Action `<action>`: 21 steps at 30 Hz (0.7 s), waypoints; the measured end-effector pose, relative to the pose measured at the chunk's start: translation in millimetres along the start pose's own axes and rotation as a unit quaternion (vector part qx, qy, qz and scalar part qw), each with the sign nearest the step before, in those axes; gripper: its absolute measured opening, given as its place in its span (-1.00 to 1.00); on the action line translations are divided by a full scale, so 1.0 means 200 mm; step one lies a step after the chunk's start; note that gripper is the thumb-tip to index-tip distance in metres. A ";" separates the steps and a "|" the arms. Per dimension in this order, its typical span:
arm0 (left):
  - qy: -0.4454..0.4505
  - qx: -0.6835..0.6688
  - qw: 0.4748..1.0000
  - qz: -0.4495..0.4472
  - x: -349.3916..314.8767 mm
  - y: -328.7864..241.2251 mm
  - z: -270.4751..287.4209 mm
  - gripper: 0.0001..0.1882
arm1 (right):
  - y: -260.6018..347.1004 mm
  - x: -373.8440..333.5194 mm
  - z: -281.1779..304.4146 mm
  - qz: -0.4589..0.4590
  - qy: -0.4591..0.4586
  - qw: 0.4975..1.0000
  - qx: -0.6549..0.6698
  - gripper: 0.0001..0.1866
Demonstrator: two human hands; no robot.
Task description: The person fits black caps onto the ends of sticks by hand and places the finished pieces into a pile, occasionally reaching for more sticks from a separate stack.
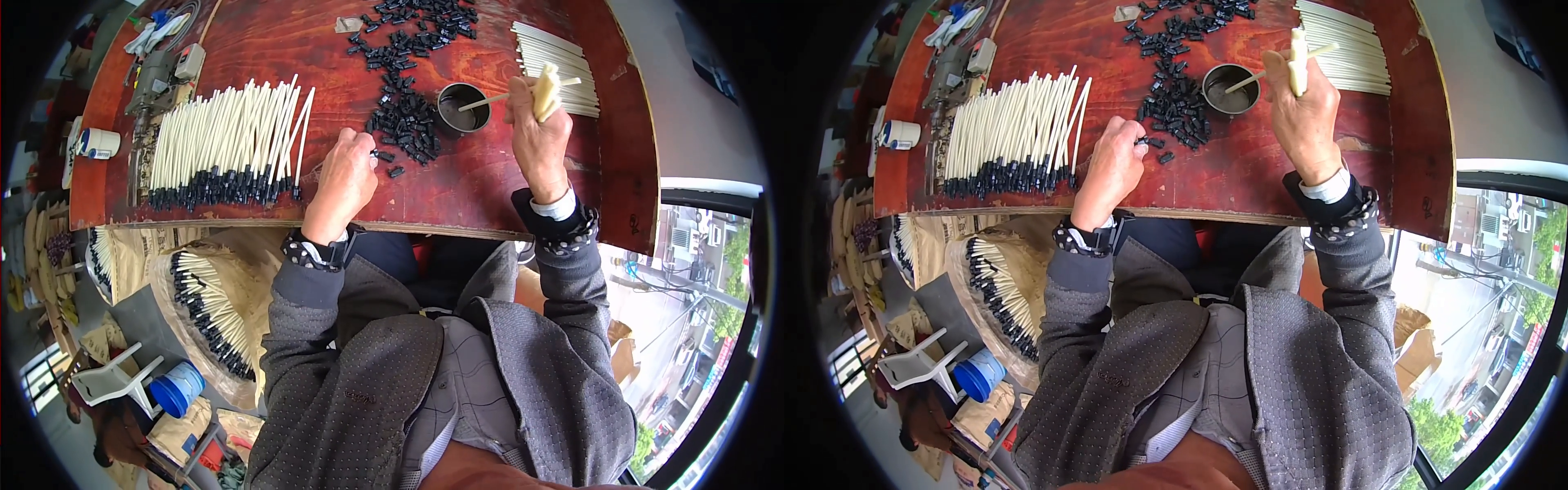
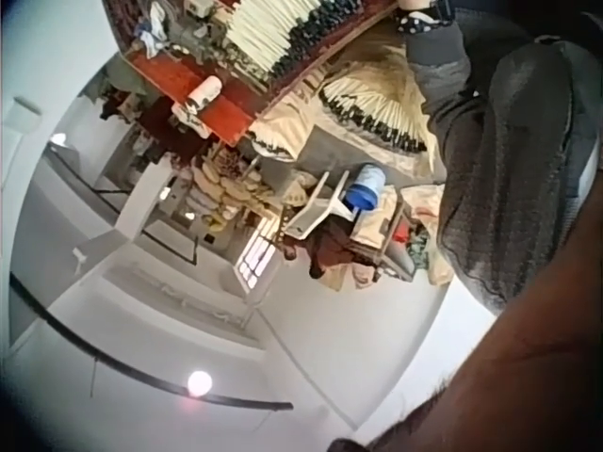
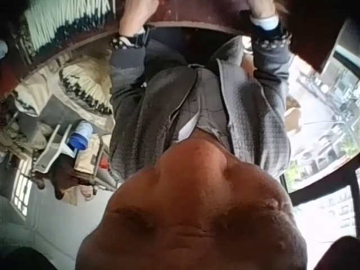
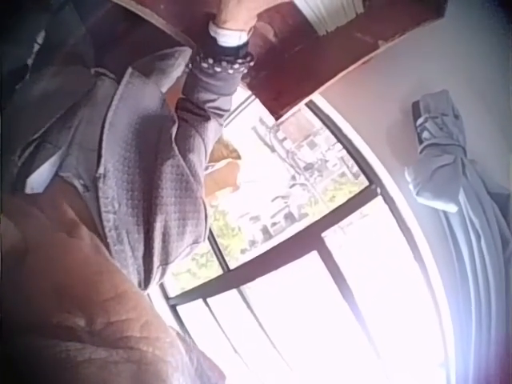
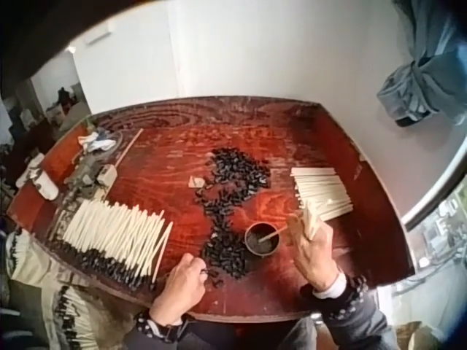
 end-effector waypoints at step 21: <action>-0.053 -0.220 0.974 -0.022 -0.16 -0.27 0.11 -0.84 | 0.16 -0.22 0.00 -0.207 0.041 0.925 0.315 -0.74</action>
Point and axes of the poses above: each hand's wrist, its own x-axis towards the middle knuckle, its own z-axis out of the back of the hand, y = z × x, the point moved 3 cm from there along x, towards the middle knuckle, and after that the axes turned 2 degrees about -y, right-handed, at the moved point
